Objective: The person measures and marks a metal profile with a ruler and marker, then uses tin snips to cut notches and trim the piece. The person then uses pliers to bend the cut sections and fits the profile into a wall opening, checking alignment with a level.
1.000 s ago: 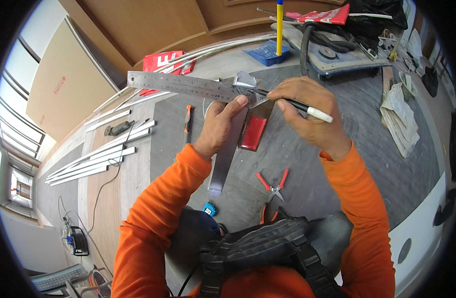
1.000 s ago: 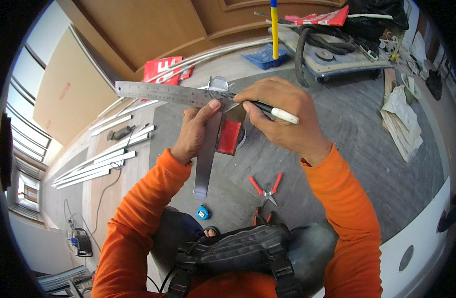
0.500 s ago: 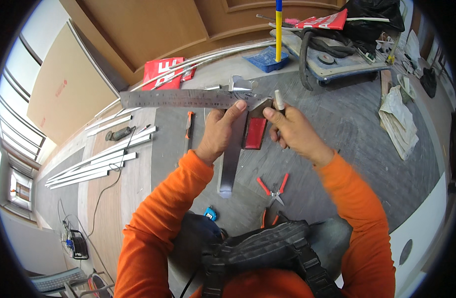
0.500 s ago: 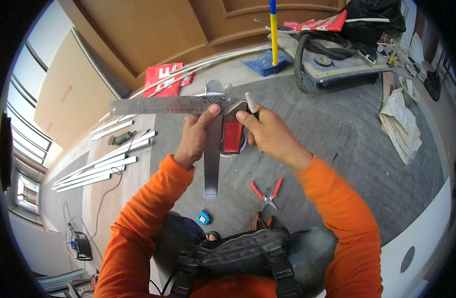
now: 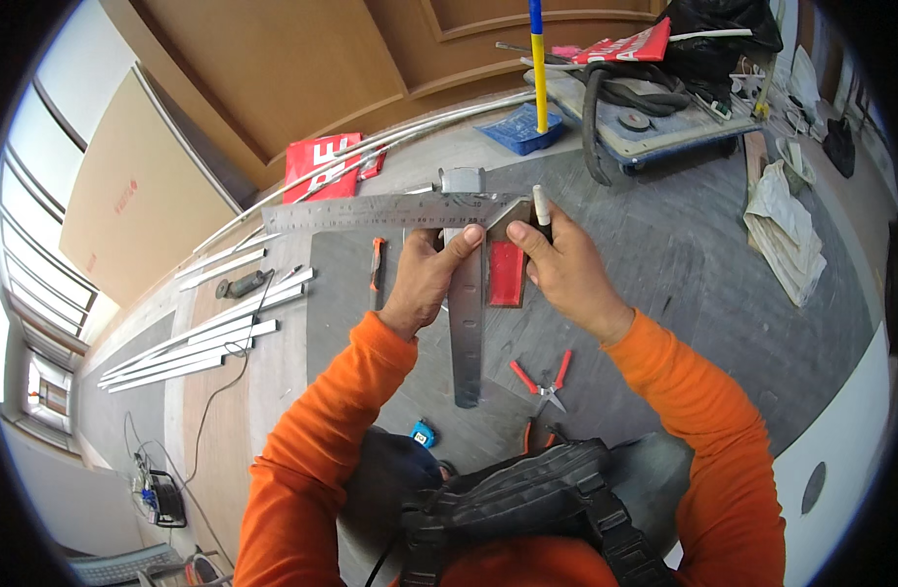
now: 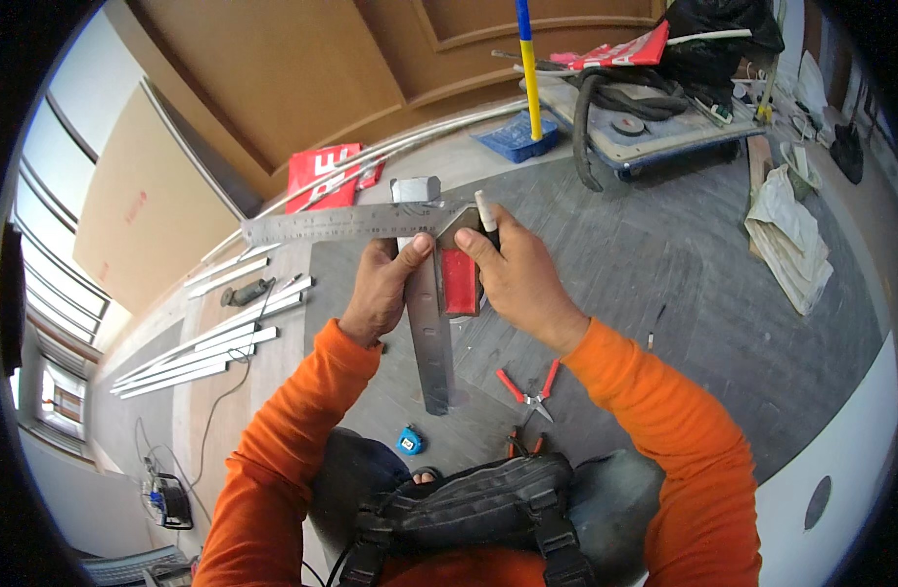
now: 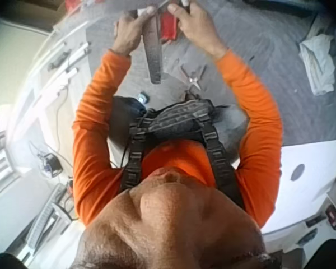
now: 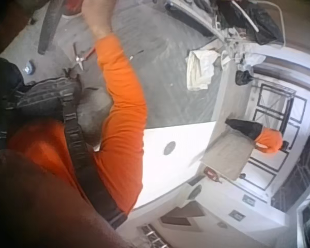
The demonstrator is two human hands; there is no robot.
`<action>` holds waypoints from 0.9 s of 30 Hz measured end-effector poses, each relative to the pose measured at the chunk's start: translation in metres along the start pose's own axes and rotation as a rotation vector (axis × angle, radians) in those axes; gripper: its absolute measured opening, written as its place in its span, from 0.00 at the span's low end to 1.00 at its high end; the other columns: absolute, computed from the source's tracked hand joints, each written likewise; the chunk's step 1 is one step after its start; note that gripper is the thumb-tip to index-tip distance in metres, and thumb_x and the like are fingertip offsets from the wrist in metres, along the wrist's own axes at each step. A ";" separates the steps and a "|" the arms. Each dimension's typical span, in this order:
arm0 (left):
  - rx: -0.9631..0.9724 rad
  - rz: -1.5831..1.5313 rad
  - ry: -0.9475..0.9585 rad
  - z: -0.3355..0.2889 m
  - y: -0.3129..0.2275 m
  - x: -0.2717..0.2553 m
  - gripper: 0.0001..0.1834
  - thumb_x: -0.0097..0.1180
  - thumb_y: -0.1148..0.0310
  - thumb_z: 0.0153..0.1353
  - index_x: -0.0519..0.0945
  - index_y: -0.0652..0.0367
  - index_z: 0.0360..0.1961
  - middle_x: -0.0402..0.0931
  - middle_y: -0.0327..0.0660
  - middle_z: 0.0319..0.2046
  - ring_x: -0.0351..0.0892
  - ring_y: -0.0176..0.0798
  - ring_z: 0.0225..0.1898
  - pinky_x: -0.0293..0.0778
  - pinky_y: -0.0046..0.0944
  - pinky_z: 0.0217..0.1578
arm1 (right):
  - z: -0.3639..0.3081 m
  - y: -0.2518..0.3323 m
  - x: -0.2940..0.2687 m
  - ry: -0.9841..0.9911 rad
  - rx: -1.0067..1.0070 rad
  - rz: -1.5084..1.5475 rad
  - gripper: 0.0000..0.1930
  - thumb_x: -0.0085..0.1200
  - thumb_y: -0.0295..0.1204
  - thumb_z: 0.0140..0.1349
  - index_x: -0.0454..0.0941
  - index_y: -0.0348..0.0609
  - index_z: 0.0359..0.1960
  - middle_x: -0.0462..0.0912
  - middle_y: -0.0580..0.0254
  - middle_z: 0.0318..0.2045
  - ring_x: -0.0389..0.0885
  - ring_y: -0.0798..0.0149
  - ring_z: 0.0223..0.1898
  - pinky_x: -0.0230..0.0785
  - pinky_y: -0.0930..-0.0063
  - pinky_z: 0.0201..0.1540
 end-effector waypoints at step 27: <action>-0.064 -0.320 -0.147 -0.010 0.014 0.003 0.19 0.61 0.60 0.70 0.79 0.63 0.54 0.81 0.39 0.48 0.79 0.35 0.50 0.73 0.37 0.54 | -0.011 0.009 0.014 -0.002 -0.126 -0.053 0.13 0.54 0.34 0.74 0.70 0.36 0.46 0.82 0.39 0.35 0.83 0.36 0.40 0.73 0.52 0.41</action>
Point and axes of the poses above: each hand's wrist, its own z-axis towards the middle knuckle, its own x-axis out of the palm, y = z × x, the point moved 2 cm from there along z, towards the middle knuckle
